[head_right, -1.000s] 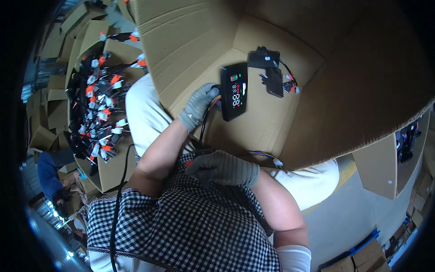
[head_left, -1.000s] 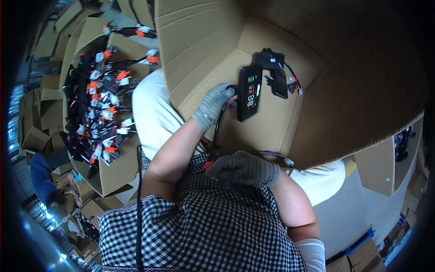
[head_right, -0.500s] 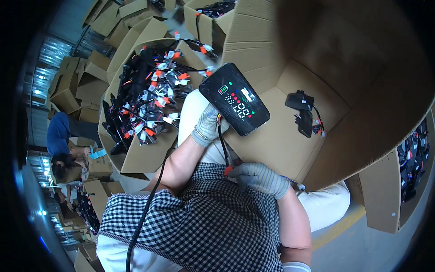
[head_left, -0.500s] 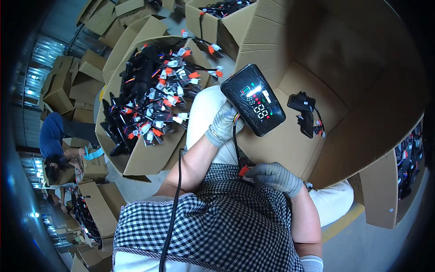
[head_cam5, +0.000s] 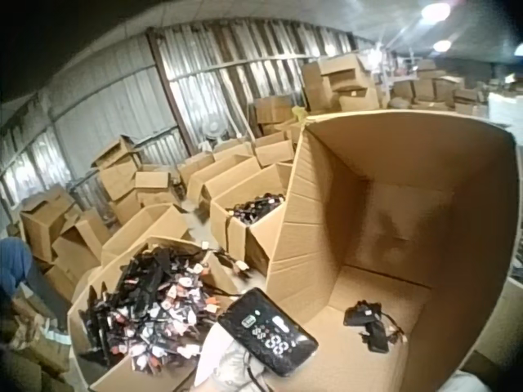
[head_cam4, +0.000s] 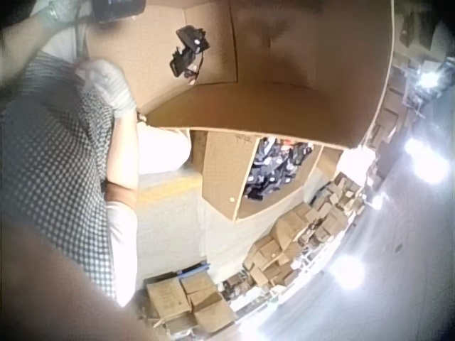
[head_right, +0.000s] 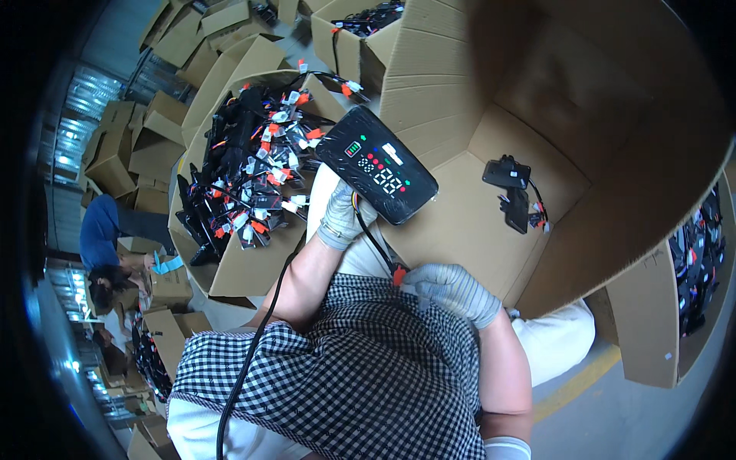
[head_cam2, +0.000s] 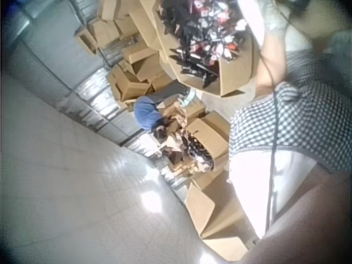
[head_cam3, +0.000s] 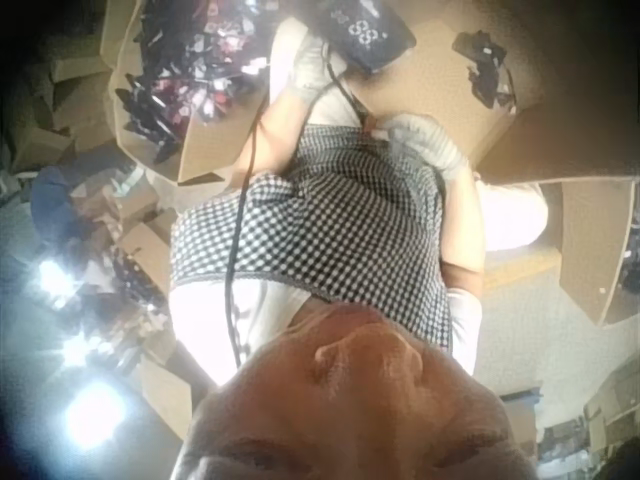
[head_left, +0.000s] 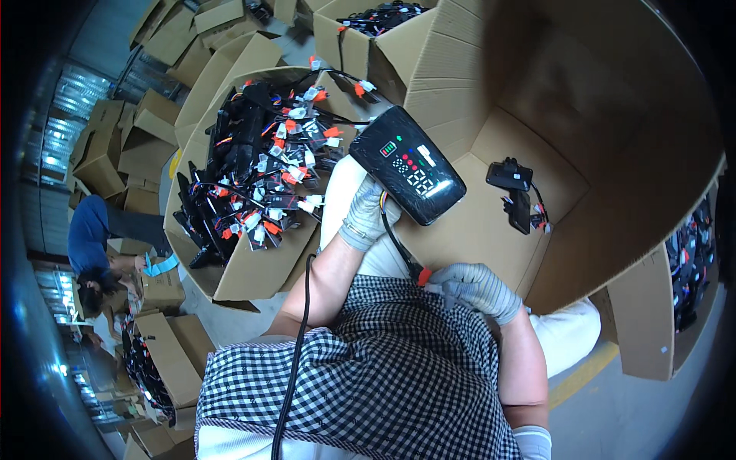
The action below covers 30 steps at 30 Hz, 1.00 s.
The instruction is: The person sorts small electronic devices with digital displays by hand, placing them into cardboard boxes.
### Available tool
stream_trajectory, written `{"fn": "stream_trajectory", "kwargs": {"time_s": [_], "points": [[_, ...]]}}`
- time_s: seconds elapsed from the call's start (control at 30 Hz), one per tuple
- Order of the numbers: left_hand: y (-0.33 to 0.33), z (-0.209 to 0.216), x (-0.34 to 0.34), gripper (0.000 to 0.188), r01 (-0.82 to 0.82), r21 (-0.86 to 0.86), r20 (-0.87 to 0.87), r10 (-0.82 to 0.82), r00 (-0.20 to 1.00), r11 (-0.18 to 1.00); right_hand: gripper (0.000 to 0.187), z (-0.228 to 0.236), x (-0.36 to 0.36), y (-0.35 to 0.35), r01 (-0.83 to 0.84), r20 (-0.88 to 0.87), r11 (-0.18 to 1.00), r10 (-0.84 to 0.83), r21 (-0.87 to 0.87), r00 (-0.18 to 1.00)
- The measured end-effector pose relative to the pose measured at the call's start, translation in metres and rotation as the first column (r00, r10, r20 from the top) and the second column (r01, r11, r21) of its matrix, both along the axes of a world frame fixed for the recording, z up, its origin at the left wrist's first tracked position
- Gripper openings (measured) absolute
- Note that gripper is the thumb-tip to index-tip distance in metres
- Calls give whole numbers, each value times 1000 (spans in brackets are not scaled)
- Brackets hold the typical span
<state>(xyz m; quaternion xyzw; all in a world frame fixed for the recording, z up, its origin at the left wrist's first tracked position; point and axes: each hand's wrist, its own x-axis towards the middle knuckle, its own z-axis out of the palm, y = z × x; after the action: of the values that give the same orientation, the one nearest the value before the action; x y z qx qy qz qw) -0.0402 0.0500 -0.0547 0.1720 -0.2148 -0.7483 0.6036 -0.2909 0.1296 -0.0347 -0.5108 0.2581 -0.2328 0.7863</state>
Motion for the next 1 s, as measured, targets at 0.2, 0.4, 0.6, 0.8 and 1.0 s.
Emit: {"fn": "stream_trajectory", "kwargs": {"time_s": [0.2, 0.4, 0.6, 0.8, 1.0], "points": [[-9, 7, -39, 42, 114, 117, -88, -104, 991, 987, 30, 11, -51, 47, 369, 28, 923, -374, 107, 927], [-38, 69, -65, 17, 304, -158, -244, -335, 910, 940, 16, -10, -124, 177, 804, 495, 269, -868, 530, -36], [57, 62, -214, 49, 625, 231, 269, -666, 696, 746, 72, -30, -126, 226, 910, 298, 52, -951, 411, -80], [159, 36, -328, 26, 967, 235, 780, -613, -126, 100, 67, -79, -120, 267, 722, 158, -229, -891, 653, -425], [188, -15, -325, 25, 979, 198, 856, -495, -151, 43, 43, -190, -108, 315, 323, -103, -505, -646, 800, -757]]}}
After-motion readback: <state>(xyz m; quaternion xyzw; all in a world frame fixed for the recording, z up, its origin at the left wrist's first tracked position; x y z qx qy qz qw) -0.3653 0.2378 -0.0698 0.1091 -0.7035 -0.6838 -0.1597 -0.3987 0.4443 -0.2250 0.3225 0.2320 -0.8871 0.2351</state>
